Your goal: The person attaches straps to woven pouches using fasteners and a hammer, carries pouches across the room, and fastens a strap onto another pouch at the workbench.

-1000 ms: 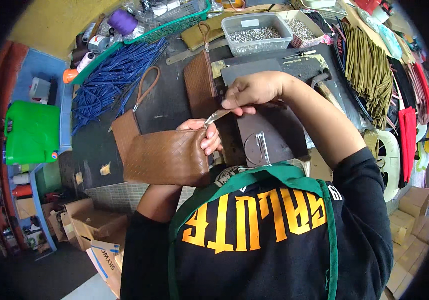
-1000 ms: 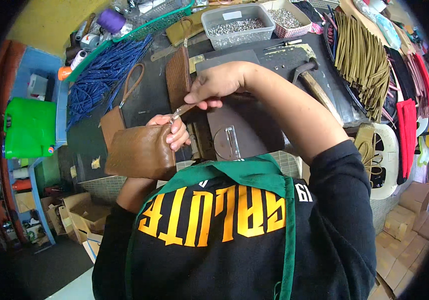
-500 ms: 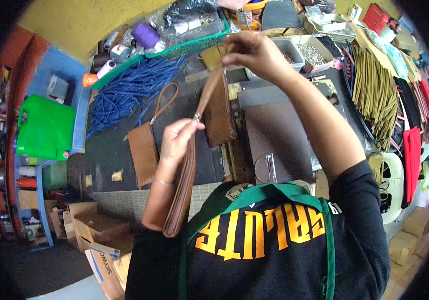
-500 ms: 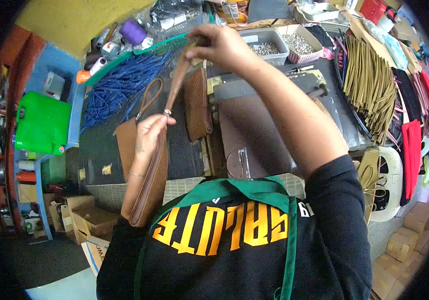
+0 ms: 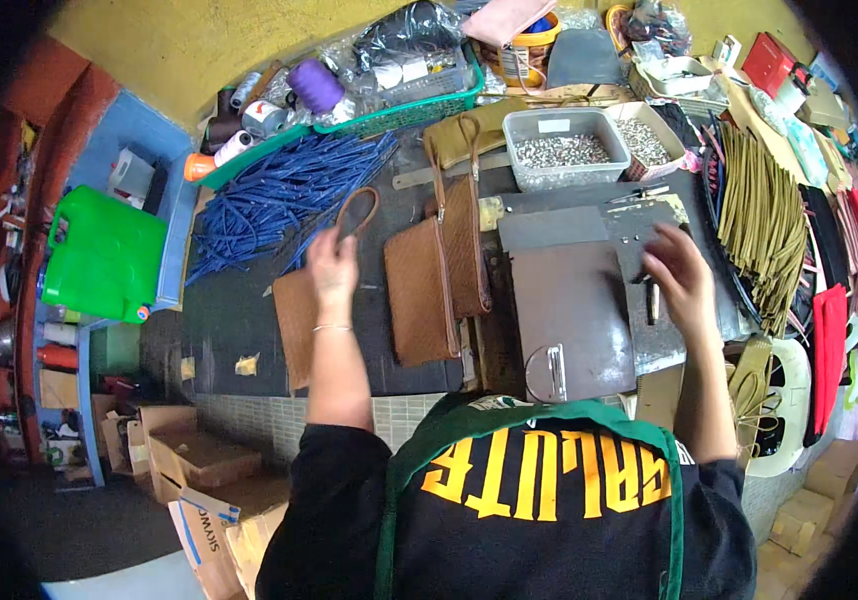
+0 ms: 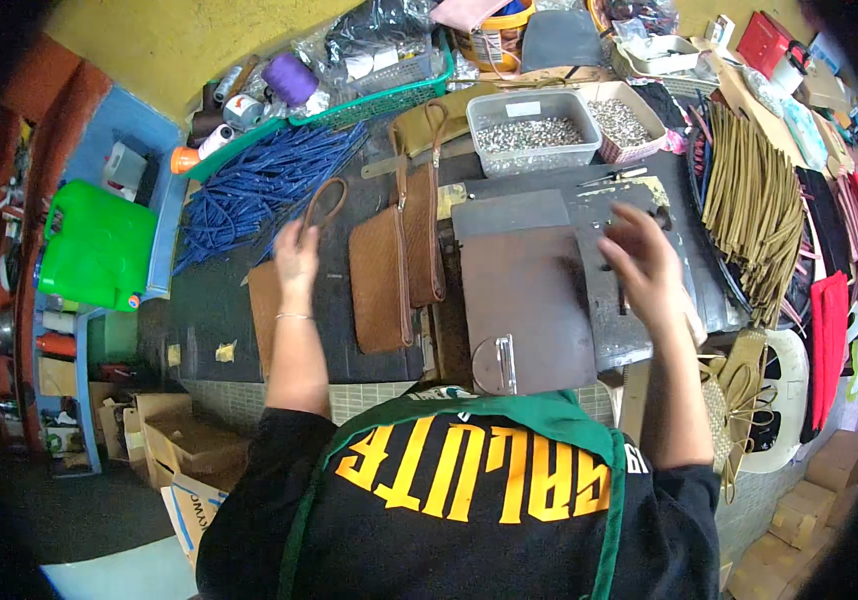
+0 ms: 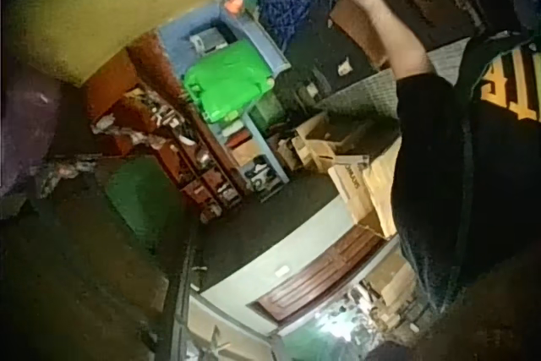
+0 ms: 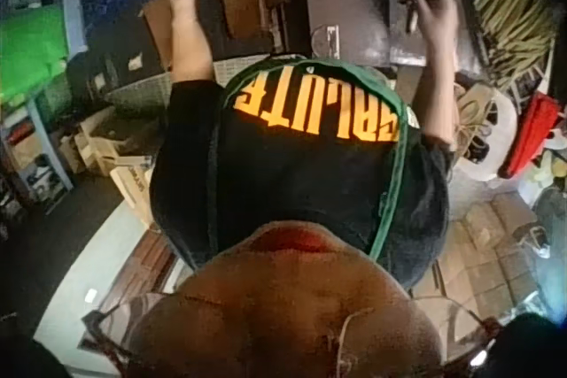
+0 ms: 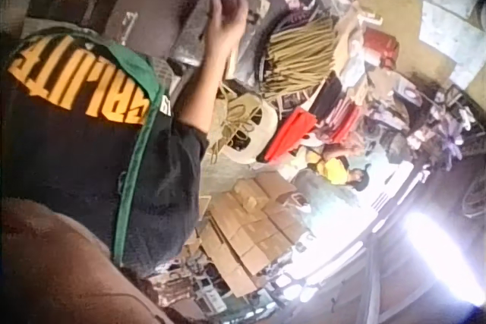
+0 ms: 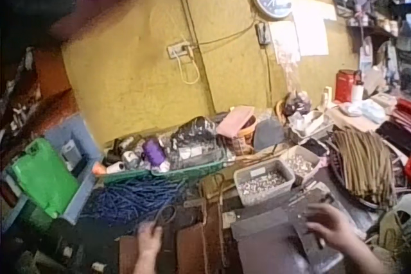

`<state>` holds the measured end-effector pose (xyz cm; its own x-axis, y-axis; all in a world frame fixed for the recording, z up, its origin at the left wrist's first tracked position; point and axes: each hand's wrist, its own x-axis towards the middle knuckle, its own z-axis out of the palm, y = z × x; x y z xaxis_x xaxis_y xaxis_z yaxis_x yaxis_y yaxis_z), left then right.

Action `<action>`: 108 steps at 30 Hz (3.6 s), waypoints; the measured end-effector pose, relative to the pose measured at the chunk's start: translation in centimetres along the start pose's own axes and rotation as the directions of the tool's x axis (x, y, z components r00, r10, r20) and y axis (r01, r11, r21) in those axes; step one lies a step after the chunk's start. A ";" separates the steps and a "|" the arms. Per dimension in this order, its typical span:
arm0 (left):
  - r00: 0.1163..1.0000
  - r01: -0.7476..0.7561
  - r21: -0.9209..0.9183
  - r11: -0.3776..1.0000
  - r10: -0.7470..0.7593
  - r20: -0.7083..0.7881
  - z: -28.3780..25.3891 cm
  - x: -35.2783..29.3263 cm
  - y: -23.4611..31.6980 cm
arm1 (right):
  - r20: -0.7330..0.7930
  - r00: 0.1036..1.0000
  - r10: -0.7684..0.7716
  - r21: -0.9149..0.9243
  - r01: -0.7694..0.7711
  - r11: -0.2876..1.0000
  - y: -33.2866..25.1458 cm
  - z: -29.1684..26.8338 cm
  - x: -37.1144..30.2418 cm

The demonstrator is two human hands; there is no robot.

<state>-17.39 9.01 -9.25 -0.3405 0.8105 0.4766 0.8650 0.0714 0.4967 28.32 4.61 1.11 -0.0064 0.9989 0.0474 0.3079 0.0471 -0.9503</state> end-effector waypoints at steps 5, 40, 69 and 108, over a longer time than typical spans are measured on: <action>0.865 0.382 0.521 0.763 -0.494 0.090 -5.9 -1.4 -4.7 | -0.205 0.978 0.030 0.074 -0.015 0.997 5.1 -4.0 -6.1; 0.555 0.816 -0.578 -0.014 0.298 0.776 -10.3 -4.3 8.2 | 0.503 0.833 -0.230 -0.671 0.544 0.503 -2.3 6.3 -6.9; 0.222 0.941 -0.293 0.169 0.345 0.912 -7.5 -4.9 10.9 | 0.896 0.443 0.038 -0.185 0.294 0.938 -8.2 4.4 1.9; 0.505 -0.334 -0.348 0.876 0.478 0.718 -9.2 -10.0 17.5 | 0.880 0.470 0.069 -0.325 0.491 0.808 -4.6 4.5 3.2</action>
<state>-2.20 -3.18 1.35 0.5063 0.8613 -0.0429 0.7432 -0.4105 0.5284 22.64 7.67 4.26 -0.8191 0.4797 -0.3145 0.5552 0.5253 -0.6448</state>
